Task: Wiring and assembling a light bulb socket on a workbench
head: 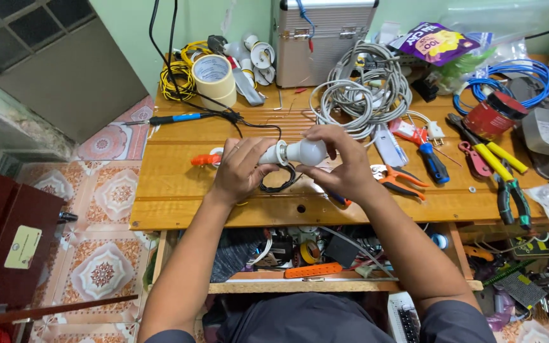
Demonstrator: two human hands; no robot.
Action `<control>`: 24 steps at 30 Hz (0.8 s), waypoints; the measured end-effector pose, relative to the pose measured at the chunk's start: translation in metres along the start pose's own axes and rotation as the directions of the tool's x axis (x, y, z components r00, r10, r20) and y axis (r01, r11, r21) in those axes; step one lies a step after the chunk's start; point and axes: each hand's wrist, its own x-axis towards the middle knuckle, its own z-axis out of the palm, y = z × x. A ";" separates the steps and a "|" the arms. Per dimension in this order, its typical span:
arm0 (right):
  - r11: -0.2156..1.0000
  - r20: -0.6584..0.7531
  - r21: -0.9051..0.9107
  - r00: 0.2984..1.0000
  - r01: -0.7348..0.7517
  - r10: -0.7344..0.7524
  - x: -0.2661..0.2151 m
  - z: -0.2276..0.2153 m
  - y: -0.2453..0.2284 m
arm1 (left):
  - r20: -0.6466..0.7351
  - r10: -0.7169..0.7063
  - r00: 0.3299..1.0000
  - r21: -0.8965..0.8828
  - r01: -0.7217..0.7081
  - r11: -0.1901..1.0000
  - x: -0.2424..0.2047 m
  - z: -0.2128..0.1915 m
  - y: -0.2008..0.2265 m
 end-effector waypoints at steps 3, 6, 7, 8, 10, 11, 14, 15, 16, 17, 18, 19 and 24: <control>1.000 0.008 -0.025 1.000 0.008 -0.008 0.001 -0.003 -0.003 | 0.072 -0.013 0.997 0.033 0.010 0.999 -0.006 0.002 -0.004; 1.000 0.092 0.004 0.996 -0.011 0.011 0.005 -0.016 -0.018 | 0.100 -0.028 0.995 0.070 0.021 0.997 -0.005 -0.002 -0.003; 1.000 0.088 -0.005 0.996 -0.009 0.009 0.004 -0.019 -0.016 | 0.097 -0.020 0.995 0.065 0.014 0.998 -0.004 0.000 -0.005; 1.000 0.113 0.006 0.993 -0.013 0.013 0.002 -0.020 -0.015 | 0.118 -0.020 0.993 0.074 0.011 0.997 -0.006 0.000 -0.007; 1.000 0.137 0.016 0.990 -0.022 0.020 -0.001 -0.022 -0.015 | 0.141 -0.020 0.990 0.081 0.009 0.997 -0.005 -0.001 -0.005; 1.000 0.144 -0.008 0.989 0.018 -0.017 -0.002 -0.022 -0.016 | 0.159 -0.029 0.987 0.055 0.021 0.998 -0.002 -0.003 -0.002; 0.997 0.145 -0.049 0.988 0.052 -0.045 -0.011 -0.022 -0.012 | 0.194 -0.041 0.980 0.039 0.034 0.999 -0.003 -0.002 0.001; 0.997 0.135 -0.068 0.990 0.049 -0.039 -0.013 -0.022 -0.009 | 0.209 -0.042 0.977 0.051 0.032 0.998 -0.004 -0.001 0.000; 0.997 0.134 -0.067 0.990 0.048 -0.039 -0.018 -0.020 -0.001 | 0.210 -0.042 0.977 0.051 0.032 0.998 -0.001 -0.003 0.003; 0.995 0.111 -0.096 0.994 0.008 0.002 -0.023 -0.019 0.008 | 0.219 -0.030 0.975 0.072 0.015 0.997 0.001 -0.005 0.006; 0.991 0.085 -0.126 0.995 -0.035 0.046 -0.029 -0.018 0.017 | 0.229 -0.017 0.973 0.090 -0.004 0.996 0.004 -0.006 0.008; 0.991 0.082 -0.127 0.995 -0.038 0.049 -0.033 -0.017 0.022 | 0.232 -0.016 0.972 0.087 -0.004 0.996 0.002 -0.004 0.008; 0.910 0.083 -0.361 0.965 -0.203 0.248 -0.046 -0.009 0.043 | 0.227 0.032 0.973 0.139 -0.065 0.988 0.000 0.002 0.009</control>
